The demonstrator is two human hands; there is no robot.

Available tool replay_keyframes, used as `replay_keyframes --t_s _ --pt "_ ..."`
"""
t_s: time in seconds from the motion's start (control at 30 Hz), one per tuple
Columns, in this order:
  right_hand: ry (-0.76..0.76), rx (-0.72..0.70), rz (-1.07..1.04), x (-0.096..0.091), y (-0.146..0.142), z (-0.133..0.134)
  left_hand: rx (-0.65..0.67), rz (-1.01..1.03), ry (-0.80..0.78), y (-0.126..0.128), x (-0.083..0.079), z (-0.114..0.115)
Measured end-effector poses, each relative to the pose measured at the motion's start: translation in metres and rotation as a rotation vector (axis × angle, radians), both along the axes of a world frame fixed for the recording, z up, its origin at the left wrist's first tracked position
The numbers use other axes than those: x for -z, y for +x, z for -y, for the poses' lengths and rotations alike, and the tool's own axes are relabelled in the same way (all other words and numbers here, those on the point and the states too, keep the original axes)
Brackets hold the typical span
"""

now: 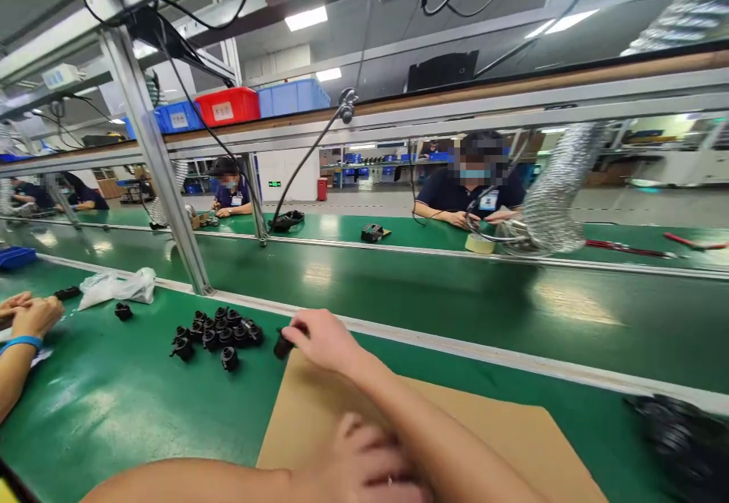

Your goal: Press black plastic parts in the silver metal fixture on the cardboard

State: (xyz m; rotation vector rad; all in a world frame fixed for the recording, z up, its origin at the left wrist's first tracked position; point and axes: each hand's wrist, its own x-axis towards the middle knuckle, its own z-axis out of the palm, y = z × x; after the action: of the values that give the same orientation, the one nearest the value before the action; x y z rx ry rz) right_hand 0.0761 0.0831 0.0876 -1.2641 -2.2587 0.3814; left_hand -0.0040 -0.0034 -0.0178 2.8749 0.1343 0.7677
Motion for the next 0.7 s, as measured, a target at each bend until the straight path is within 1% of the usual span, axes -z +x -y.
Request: replay_keyframes --t_s 0.03,0.07,0.1,0.17,0.2,0.27,0.33,0.4,0.47,0.5,0.57,0.63,0.7 --pt "-0.016 0.069 -0.045 -0.002 0.023 0.012 -0.085 0.022 -0.099 0.005 0.006 0.002" --pt "-0.030 0.135 -0.081 -0.004 0.045 0.025 -0.147 0.033 -0.222 0.005 0.008 0.004" --pt "-0.043 0.195 -0.107 -0.005 0.066 0.038 -0.179 0.032 -0.353 0.002 0.007 0.005" --pt "-0.060 0.291 -0.132 -0.007 0.101 0.062 -0.156 0.028 -0.569 -0.007 0.000 0.004" --pt "-0.065 0.325 -0.135 -0.007 0.115 0.073 -0.125 0.036 -0.639 -0.012 -0.004 0.002" --pt "-0.069 0.370 -0.137 -0.009 0.135 0.088 -0.052 0.068 -0.731 -0.018 -0.008 -0.002" --pt "-0.075 0.384 -0.144 -0.011 0.147 0.096 0.035 0.063 -0.837 -0.020 -0.007 -0.006" --pt "-0.077 0.378 -0.153 -0.015 0.154 0.100 0.113 0.011 -0.998 -0.021 -0.002 -0.009" --pt "-0.080 0.350 -0.150 -0.018 0.156 0.103 0.122 -0.019 -1.137 -0.021 0.003 -0.010" --pt "-0.083 0.326 -0.142 -0.020 0.156 0.104 0.091 -0.007 -1.166 -0.021 0.005 -0.011" --pt "-0.090 0.272 -0.119 -0.023 0.156 0.105 -0.029 0.052 -1.147 -0.020 0.006 -0.012" --pt "-0.096 0.223 -0.095 -0.024 0.153 0.106 -0.135 0.101 -1.112 -0.018 0.004 -0.013" --pt "-0.103 0.195 -0.064 -0.022 0.151 0.105 -0.185 0.143 -1.125 -0.016 0.000 -0.016"
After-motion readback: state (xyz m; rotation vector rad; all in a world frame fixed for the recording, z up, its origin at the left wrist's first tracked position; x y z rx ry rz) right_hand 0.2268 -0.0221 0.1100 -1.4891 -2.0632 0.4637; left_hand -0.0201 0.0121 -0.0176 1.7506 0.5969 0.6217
